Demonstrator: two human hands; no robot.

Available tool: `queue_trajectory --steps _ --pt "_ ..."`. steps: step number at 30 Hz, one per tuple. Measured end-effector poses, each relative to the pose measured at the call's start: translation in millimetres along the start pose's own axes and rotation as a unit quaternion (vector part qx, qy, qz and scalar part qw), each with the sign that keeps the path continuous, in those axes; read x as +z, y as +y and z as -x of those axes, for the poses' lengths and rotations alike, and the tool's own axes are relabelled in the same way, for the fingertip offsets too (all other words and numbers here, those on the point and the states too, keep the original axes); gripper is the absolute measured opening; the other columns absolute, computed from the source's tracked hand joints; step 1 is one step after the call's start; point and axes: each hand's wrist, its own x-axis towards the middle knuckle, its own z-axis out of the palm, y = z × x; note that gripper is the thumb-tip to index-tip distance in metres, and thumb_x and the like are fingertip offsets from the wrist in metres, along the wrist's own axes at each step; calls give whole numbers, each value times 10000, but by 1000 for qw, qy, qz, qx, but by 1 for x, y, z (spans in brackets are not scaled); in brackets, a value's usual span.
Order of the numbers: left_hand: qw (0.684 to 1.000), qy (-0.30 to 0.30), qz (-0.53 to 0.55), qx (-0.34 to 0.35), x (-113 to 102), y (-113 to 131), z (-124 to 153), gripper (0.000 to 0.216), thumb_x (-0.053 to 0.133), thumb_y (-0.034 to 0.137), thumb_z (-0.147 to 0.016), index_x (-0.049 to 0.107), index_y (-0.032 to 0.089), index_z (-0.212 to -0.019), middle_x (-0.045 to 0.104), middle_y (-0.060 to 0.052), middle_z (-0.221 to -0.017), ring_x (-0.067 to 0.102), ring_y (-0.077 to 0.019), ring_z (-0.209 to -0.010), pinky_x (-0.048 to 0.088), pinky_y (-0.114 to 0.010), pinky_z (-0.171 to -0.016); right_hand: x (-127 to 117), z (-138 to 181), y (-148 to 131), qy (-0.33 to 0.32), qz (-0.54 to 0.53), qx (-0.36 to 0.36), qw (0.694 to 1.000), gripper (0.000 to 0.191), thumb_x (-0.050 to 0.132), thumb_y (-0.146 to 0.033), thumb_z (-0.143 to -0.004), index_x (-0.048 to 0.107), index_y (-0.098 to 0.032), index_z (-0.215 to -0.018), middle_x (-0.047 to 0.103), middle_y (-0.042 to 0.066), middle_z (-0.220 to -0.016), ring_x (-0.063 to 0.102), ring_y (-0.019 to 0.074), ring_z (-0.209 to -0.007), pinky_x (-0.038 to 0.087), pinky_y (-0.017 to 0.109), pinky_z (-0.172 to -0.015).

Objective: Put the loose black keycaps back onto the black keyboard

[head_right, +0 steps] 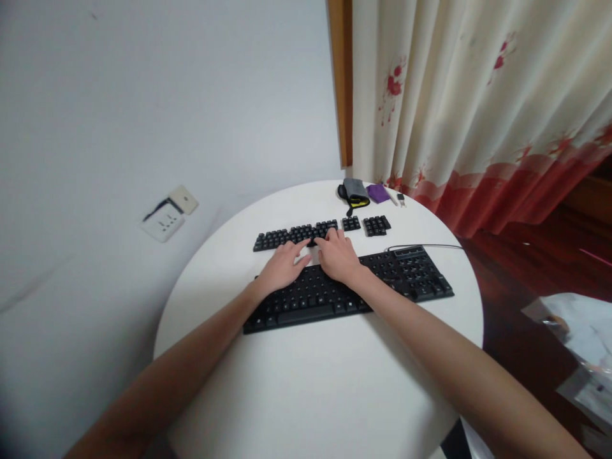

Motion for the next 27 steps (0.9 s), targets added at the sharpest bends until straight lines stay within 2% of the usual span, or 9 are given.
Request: queue_trajectory --steps 5,9,14,17,21,24,27 --pt "1000 -13 -15 6 2 0 1 558 314 506 -986 433 212 -1445 567 -110 -1083 527 -258 -1034 390 -433 -975 5 -14 -2 -36 27 -20 999 395 419 -222 -945 589 -212 -1302 541 166 -1139 458 305 -1089 405 387 -857" --pt "1000 13 -7 4 1 2 3 473 401 419 -977 504 206 -1387 565 -97 -1067 527 -245 -1024 408 -425 -975 4 -17 0 -34 24 -30 999 361 427 -174 -934 675 -176 -1196 569 161 -1101 483 270 -1046 392 365 -885" --pt "997 59 38 40 -3 2 4 289 496 226 -935 678 175 -1153 627 -91 -1109 558 -212 -1041 423 -390 -995 2 -14 5 -10 -11 -53 998 233 542 -182 -893 769 -170 -943 630 124 -1027 524 237 -1013 395 320 -905" --pt "995 57 69 48 -5 1 4 224 542 209 -915 726 175 -1039 699 -81 -1069 609 -207 -1016 452 -380 -972 4 -13 6 -7 -24 -60 998 170 598 -176 -862 766 -171 -889 675 106 -994 564 227 -996 409 298 -883" --pt "996 39 79 27 -6 1 3 191 575 223 -902 756 204 -960 746 -65 -972 661 -211 -935 496 -364 -890 5 -14 6 -21 -32 -48 998 134 622 -166 -838 754 -174 -854 717 89 -915 619 221 -934 424 292 -840" --pt "997 41 68 1 -10 2 3 163 612 236 -882 766 212 -931 753 -64 -950 668 -221 -906 507 -370 -854 -3 -11 5 1 -47 -46 998 116 630 -181 -836 745 -177 -851 724 78 -905 629 215 -897 429 292 -808" --pt "996 63 70 -4 -21 8 7 142 643 241 -860 769 214 -920 756 -59 -941 658 -231 -910 510 -383 -844 -20 2 9 39 -93 -33 994 97 644 -194 -830 735 -183 -861 722 59 -897 627 195 -854 432 287 -783"
